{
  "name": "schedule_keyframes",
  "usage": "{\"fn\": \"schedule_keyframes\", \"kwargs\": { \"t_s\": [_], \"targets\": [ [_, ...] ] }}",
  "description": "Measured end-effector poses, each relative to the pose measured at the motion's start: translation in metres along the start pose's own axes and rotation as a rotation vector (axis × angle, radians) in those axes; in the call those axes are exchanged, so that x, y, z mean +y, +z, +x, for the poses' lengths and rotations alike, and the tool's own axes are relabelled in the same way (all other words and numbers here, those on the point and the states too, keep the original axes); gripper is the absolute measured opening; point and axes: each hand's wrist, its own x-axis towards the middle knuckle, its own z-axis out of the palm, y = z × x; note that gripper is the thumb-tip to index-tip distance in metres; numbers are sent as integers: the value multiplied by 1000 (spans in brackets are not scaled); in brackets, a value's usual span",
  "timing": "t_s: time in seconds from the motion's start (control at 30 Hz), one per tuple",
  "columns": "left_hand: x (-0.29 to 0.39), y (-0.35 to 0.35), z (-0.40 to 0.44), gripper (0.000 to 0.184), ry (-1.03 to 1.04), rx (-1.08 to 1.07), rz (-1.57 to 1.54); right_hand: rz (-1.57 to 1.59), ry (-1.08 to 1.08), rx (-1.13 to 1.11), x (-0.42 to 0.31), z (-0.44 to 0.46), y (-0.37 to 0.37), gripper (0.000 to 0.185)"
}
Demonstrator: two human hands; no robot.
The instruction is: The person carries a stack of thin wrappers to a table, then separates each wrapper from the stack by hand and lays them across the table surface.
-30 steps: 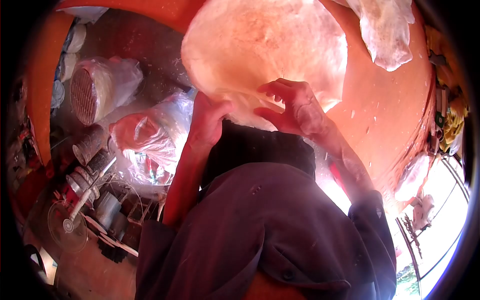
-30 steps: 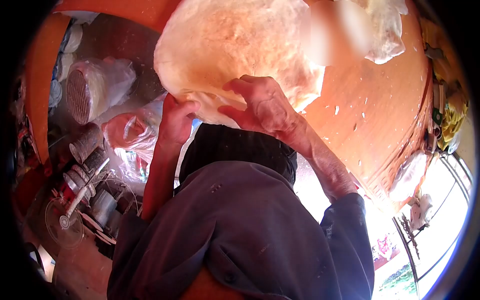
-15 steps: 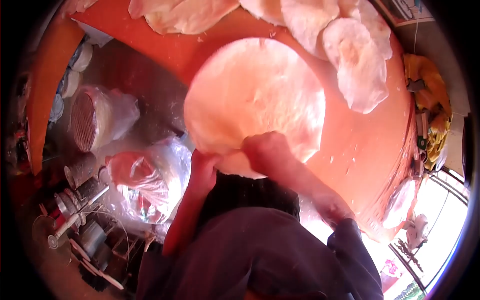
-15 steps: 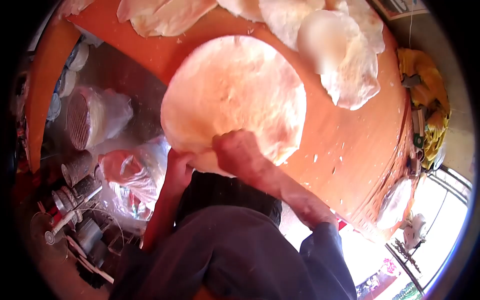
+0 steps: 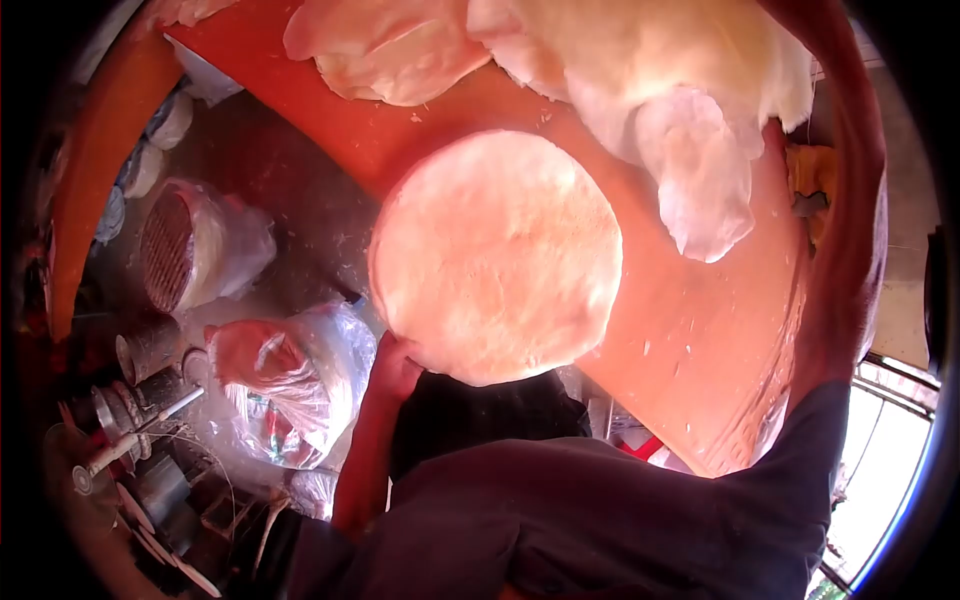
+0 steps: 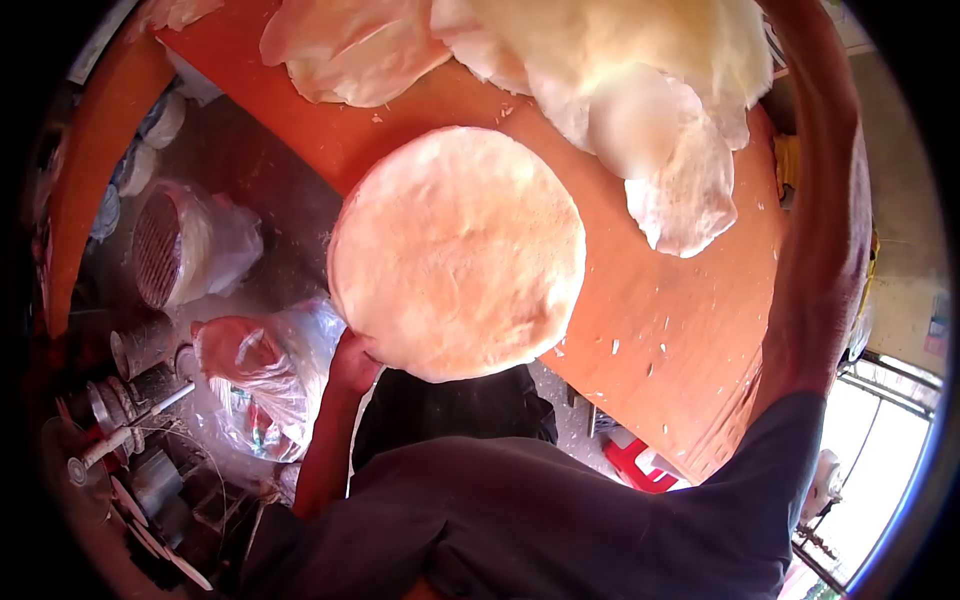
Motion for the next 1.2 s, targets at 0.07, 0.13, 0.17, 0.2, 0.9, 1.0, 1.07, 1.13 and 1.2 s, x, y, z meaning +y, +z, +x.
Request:
{"fn": "schedule_keyframes", "kwargs": {
  "t_s": [0.07, 0.13, 0.17, 0.2, 0.9, 1.0, 1.07, 1.13, 1.2],
  "targets": [
    [2, 4, -1, 72, -107, 26, -331, -95, -241, 218, 7, 10, 40, 22],
    [9, 8, -4, 73, -114, 31, -360, -130, -206, 134, -19, -17, 89, 18],
    [12, 11, -6, 74, -129, 42, -385, -132, -192, 59, -38, -43, 117, 18],
    [14, 13, -6, 74, -129, 39, -388, -93, -177, -47, -62, -72, 141, 20],
    [51, 70, 2, 58, -21, 123, -121, 1374, 651, -547, -231, -291, 175, 17],
    [42, 61, -1, 51, 6, 183, -182, 976, 452, -378, -258, -285, 163, 3],
    [31, 47, -1, 40, 62, 136, -81, 711, 196, -182, -283, -294, 174, 9],
    [27, 38, 0, 28, 36, 111, 105, 683, 84, -353, -282, -290, 174, 6],
    [31, 43, -1, 27, 56, 111, 196, 709, 124, -414, -257, -282, 174, 6]
  ]
}}
